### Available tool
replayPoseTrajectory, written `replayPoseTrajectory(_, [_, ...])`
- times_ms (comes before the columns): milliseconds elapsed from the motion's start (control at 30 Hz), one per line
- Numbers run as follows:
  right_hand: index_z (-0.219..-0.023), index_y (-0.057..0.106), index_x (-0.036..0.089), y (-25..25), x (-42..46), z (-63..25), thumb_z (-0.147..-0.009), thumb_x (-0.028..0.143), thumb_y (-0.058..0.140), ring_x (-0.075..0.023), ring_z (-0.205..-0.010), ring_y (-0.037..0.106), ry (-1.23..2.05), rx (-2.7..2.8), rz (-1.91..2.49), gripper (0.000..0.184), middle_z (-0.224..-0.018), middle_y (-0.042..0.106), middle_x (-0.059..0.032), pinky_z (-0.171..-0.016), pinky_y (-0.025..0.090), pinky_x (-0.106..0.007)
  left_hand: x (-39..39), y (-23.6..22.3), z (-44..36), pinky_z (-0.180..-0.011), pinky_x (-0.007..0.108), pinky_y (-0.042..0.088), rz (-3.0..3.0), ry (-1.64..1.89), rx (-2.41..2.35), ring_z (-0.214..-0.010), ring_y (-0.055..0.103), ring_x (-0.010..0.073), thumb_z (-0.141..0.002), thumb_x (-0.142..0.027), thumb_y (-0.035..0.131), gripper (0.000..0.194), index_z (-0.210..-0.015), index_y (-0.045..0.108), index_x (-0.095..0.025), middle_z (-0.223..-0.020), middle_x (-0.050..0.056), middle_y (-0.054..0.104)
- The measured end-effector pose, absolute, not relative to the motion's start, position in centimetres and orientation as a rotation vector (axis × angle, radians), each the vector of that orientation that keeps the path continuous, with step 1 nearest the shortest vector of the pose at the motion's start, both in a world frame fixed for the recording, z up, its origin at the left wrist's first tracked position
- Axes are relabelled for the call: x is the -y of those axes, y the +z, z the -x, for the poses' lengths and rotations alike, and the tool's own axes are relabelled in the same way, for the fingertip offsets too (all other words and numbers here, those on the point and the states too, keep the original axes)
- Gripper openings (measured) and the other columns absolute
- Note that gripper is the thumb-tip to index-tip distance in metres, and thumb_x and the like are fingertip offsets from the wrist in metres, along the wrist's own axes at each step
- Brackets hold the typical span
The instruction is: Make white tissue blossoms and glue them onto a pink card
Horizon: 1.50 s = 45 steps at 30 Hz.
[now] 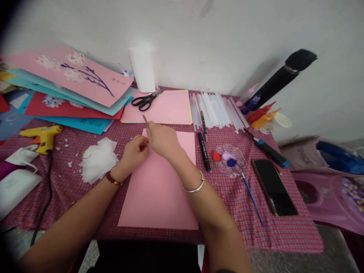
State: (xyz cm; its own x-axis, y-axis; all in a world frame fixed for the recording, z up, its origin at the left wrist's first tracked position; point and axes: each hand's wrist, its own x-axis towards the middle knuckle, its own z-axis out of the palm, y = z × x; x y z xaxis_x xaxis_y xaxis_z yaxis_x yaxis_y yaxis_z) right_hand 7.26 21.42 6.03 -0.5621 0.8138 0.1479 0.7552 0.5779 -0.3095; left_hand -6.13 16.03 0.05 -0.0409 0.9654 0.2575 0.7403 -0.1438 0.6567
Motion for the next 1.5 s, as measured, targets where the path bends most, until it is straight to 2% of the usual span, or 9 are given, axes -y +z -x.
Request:
replayPoseTrajectory(233, [-0.098,0.053,0.016,6.3,-21.2,-7.2,-0.094,0.028,0.032,-0.0189,-0.068,0.06,0.285,2.546,1.297,0.025,-0.084,0.067,-0.0086,-0.057,0.033,-0.026,-15.9,0.0,6.2,-0.067,0.025,0.043,-1.927,0.992,-1.787,-0.073,0.054,0.0132,-0.067,-0.002,0.044,0.024,-0.08,0.058,-0.017,-0.084,0.002,0.06])
replayPoseTrajectory(367, [-0.093,0.054,0.016,6.2,-21.8,-7.6,-0.092,0.028,0.036,-0.0181,-0.064,0.058,0.408,2.389,1.294,0.022,-0.073,0.065,-0.0063,-0.057,0.034,-0.027,-15.8,0.2,6.1,-0.069,0.025,0.043,-1.927,1.009,-1.784,-0.075,0.055,0.0138,-0.068,-0.003,0.044,0.025,-0.082,0.058,-0.017,-0.085,0.002,0.06])
replayPoseTrajectory(500, [-0.082,0.053,0.018,5.3,-23.3,-8.4,-0.089,0.028,0.039,-0.014,-0.058,0.055,0.655,1.892,1.218,0.018,-0.063,0.058,-0.0003,-0.055,0.038,-0.025,-15.8,0.1,6.2,-0.068,0.025,0.043,-1.89,1.017,-1.781,-0.072,0.055,0.013,-0.066,-0.004,0.045,0.026,-0.084,0.059,-0.017,-0.084,0.002,0.06])
replayPoseTrajectory(633, [-0.075,0.051,0.019,4.4,-24.1,-9.6,-0.085,0.033,0.044,-0.0084,-0.042,0.046,1.073,1.453,1.091,0.018,-0.051,0.05,0.005,-0.043,0.036,-0.021,-16.0,-0.2,6.3,-0.063,0.024,0.043,-1.809,1.039,-1.768,-0.066,0.054,0.0122,-0.063,-0.008,0.048,0.026,-0.084,0.06,-0.017,-0.081,0.001,0.06])
replayPoseTrajectory(800, [-0.076,0.052,0.018,3.3,-22.2,-12.4,-0.075,0.036,0.056,-0.0068,-0.035,0.045,1.344,1.201,1.096,0.019,-0.05,0.057,0.0049,-0.036,0.033,-0.019,-16.6,-0.5,6.7,-0.061,0.025,0.042,-1.53,1.16,-1.791,-0.064,0.054,0.0131,-0.065,-0.012,0.049,0.02,-0.081,0.061,-0.016,-0.074,0.0,0.061])
replayPoseTrajectory(967, [-0.077,0.054,0.018,1.6,-19.9,-13.6,-0.072,0.036,0.058,-0.0072,-0.035,0.046,1.356,1.137,1.138,0.019,-0.051,0.059,0.0043,-0.036,0.031,-0.019,-16.7,-0.4,7.1,-0.057,0.023,0.04,-1.333,1.266,-1.719,-0.06,0.053,0.0124,-0.066,-0.017,0.05,0.016,-0.078,0.06,-0.016,-0.07,0.0,0.061])
replayPoseTrajectory(1500, [-0.08,0.054,0.019,0.0,-19.2,-11.4,-0.073,0.041,0.057,-0.0098,-0.042,0.047,1.239,1.165,1.178,0.023,-0.06,0.06,0.0026,-0.042,0.035,-0.023,-17.1,-1.9,7.6,-0.063,0.026,0.043,-1.447,1.291,-1.657,-0.066,0.057,0.0144,-0.067,-0.017,0.048,0.017,-0.077,0.061,-0.017,-0.072,0.0,0.063])
